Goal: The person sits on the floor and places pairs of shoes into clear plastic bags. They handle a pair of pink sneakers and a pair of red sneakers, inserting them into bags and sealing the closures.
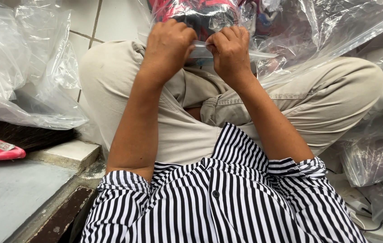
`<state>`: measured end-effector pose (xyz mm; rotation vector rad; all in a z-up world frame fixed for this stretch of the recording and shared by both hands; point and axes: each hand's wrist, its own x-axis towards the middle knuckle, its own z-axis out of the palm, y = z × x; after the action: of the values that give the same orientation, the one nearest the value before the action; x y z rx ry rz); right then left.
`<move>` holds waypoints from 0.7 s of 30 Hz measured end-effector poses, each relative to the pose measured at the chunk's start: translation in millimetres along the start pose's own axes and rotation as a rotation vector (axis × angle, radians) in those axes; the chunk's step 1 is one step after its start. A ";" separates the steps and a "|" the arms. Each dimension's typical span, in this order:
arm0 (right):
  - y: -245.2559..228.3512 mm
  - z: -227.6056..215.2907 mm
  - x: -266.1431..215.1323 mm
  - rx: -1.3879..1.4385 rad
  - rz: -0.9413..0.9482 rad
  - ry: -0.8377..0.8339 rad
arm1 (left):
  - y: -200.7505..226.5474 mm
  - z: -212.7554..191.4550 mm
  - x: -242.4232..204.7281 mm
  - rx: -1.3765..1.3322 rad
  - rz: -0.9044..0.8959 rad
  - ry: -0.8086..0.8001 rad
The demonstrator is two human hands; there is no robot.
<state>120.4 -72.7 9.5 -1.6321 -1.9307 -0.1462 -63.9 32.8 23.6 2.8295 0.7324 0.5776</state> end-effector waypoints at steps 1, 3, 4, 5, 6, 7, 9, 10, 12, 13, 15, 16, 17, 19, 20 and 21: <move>1.3 0.1 -0.5 0.012 0.012 -0.010 | -2.2 -9.1 0.0 -0.024 -0.072 -0.102; -1.3 -3.0 1.6 0.018 0.011 -0.017 | -12.8 0.6 -8.6 -0.001 -0.057 -0.020; -3.3 -4.1 2.4 0.027 0.010 -0.025 | -18.1 5.2 -14.0 0.022 -0.044 0.060; -3.1 -5.5 4.1 0.028 0.006 -0.026 | -17.7 6.7 -14.4 0.024 -0.047 0.062; -3.0 -6.8 5.8 0.040 0.013 -0.091 | -17.3 8.1 -14.9 0.038 -0.040 0.076; -3.2 -8.3 6.7 0.051 0.023 -0.156 | -16.6 9.8 -15.6 0.050 -0.031 0.088; -4.9 -3.5 11.1 0.052 0.006 -0.170 | -16.2 7.6 -17.1 0.031 -0.034 0.080; -5.5 -1.1 13.7 0.053 -0.010 -0.183 | -16.2 6.5 -17.2 0.012 -0.036 0.071; -9.4 5.9 17.1 0.049 -0.021 -0.150 | -15.5 8.1 -16.2 0.019 -0.027 0.072; -12.4 10.5 19.2 0.049 -0.035 -0.121 | -15.9 8.3 -17.4 0.028 -0.023 0.072; -12.5 11.8 19.2 0.055 -0.032 -0.133 | -15.8 6.9 -17.8 0.032 -0.023 0.072; -12.4 12.4 19.2 0.058 -0.026 -0.145 | -15.7 6.5 -18.0 0.034 -0.019 0.071; -13.1 13.2 19.0 0.058 -0.029 -0.148 | -15.4 7.7 -18.5 0.033 -0.023 0.073; -13.2 14.2 18.7 0.038 -0.026 -0.108 | -14.6 10.6 -17.6 0.043 -0.015 0.106; -14.2 14.2 19.1 0.036 -0.028 -0.110 | -14.7 11.4 -17.3 0.041 -0.016 0.109; -15.4 14.6 19.4 0.025 -0.036 -0.088 | -15.0 12.0 -17.1 0.051 -0.010 0.121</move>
<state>99.5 -53.1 11.9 -1.6122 -2.0211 -0.0651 -79.3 36.6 3.3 2.8555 0.7923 0.7439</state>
